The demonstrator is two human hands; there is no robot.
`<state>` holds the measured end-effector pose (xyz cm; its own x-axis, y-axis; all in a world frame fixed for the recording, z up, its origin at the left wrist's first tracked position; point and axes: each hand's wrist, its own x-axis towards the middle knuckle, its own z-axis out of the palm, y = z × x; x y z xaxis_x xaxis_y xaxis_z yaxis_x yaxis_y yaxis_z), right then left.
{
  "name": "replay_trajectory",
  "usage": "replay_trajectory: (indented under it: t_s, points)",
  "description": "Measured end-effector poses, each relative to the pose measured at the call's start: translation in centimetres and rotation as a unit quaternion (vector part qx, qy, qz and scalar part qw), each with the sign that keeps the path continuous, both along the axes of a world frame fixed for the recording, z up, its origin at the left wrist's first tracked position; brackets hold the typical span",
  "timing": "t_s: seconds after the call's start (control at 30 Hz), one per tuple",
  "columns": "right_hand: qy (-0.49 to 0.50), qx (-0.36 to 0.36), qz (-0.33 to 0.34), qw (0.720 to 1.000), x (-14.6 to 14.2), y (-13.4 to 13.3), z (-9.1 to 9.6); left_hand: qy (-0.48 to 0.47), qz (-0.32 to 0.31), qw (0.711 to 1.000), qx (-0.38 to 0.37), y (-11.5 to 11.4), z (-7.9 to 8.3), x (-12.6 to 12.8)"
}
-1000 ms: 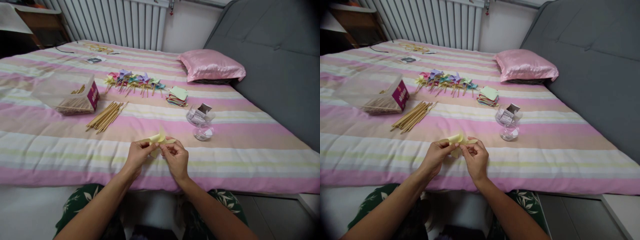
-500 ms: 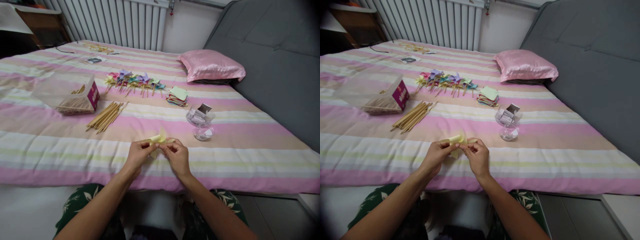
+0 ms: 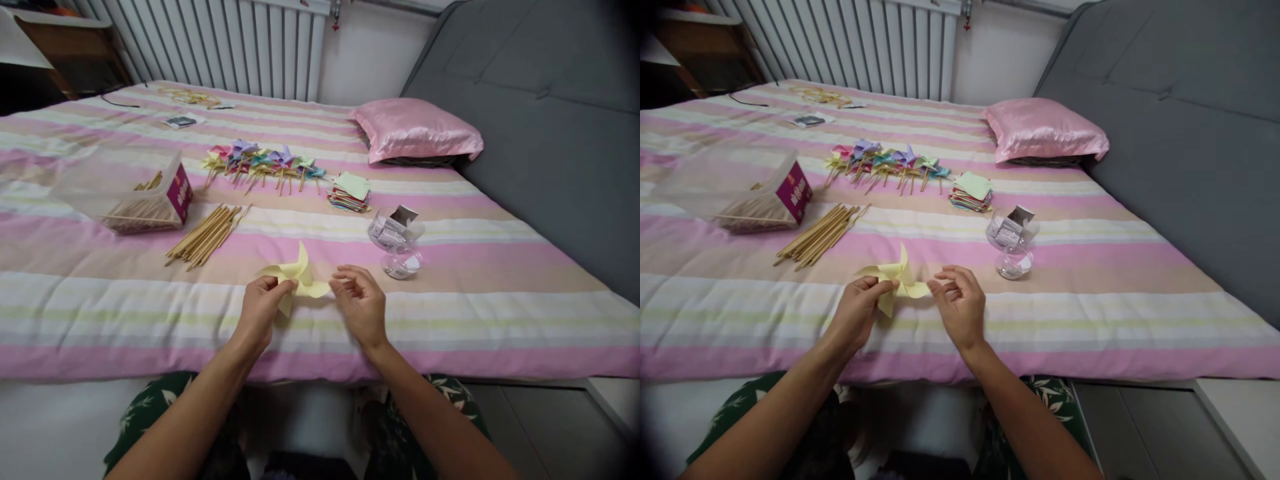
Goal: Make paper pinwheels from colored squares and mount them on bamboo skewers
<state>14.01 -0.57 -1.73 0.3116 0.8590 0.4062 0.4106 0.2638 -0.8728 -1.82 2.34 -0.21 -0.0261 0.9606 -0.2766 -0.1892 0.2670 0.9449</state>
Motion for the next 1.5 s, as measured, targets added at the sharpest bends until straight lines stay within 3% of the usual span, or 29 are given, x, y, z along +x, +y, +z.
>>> replay_trajectory:
  t_s: [0.07,0.13,0.23,0.33,0.47,0.7,1.23,1.5]
  points:
    - [-0.081,0.041,-0.068,0.994,1.9,0.6,0.3,-0.006,0.014,1.000,-0.007,0.2,0.2,-0.3]
    - [-0.191,0.055,-0.151,0.968,4.3,1.3,0.6,-0.008,0.023,1.000,-0.009,0.4,0.5,-0.4]
    - [-0.306,-0.027,-0.271,0.912,7.4,1.9,0.6,-0.002,0.026,1.000,-0.003,0.5,0.6,-0.5]
    - [-0.388,-0.156,-0.281,0.864,9.0,2.2,0.2,0.000,0.023,1.000,0.001,0.6,0.3,-0.5]
    - [-0.451,-0.264,-0.214,0.825,9.4,2.2,-0.3,0.015,0.017,1.000,0.003,0.6,-0.3,-0.6]
    - [-0.459,-0.320,-0.159,0.813,9.4,2.5,0.3,0.028,0.011,1.000,-0.001,0.6,-0.8,-0.7]
    - [-0.466,-0.347,-0.145,0.801,9.8,2.6,0.0,0.036,0.009,0.999,-0.003,0.6,-0.9,-0.7]
    - [-0.434,-0.284,-0.178,0.836,9.5,2.5,0.2,0.044,0.007,0.999,0.002,0.6,-0.9,-0.7]
